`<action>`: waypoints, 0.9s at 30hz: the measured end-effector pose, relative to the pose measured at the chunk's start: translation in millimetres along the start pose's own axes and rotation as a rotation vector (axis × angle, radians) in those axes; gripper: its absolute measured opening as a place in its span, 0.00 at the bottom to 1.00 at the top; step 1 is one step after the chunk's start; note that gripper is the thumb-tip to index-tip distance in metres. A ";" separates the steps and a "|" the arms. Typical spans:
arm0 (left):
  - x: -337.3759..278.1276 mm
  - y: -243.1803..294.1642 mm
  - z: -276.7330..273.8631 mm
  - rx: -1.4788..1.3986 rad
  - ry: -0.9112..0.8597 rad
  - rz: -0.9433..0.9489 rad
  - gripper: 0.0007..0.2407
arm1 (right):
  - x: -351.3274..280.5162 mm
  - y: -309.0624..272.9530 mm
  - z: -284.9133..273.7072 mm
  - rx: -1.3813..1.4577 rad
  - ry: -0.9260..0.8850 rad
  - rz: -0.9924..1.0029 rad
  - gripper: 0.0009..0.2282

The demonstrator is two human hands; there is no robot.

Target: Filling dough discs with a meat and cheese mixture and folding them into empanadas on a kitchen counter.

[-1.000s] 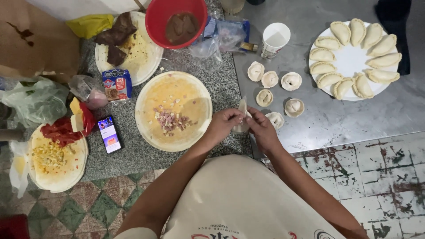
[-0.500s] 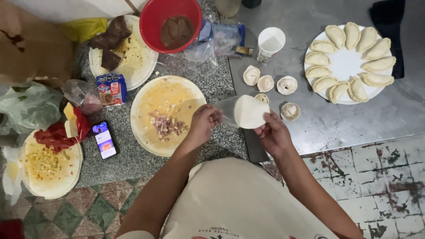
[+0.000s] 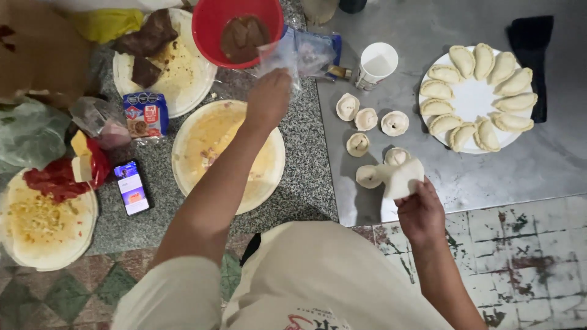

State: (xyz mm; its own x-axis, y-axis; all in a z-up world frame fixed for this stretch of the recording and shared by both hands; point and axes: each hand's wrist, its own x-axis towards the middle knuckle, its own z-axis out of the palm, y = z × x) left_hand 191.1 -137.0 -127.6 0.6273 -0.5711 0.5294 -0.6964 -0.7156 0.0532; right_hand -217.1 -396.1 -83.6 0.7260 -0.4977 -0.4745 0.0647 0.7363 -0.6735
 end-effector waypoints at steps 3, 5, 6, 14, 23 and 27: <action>0.9 1.4 6.4 -0.074 -0.349 0.012 0.11 | -11.8 1.4 -4.0 -0.043 0.002 -0.043 0.11; 1.2 4.7 -4.4 -0.097 -0.453 -0.051 0.18 | -14.5 0.3 1.0 -0.081 -0.020 -0.058 0.11; 0.1 4.5 -11.4 -0.114 -0.562 -0.109 0.28 | -15.3 0.5 4.4 -0.110 -0.041 -0.068 0.12; -86.8 89.9 -83.5 -1.009 -0.463 -0.467 0.19 | 4.6 17.6 76.9 -0.519 -0.268 -0.027 0.15; -197.9 61.1 -179.6 -1.922 -0.164 -1.256 0.20 | -28.2 101.3 260.4 -0.892 -0.632 0.119 0.14; -239.4 26.7 -219.4 -2.253 0.138 -1.682 0.20 | -52.2 143.7 295.5 -1.146 -0.689 0.067 0.20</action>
State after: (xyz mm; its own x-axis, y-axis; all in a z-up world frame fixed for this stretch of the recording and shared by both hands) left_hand -54.1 68.8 -67.1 0.6942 -0.3476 -0.6303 0.6194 0.7345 0.2771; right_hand -43.3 -128.9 11.9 0.9221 0.1046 -0.3724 -0.3445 -0.2158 -0.9136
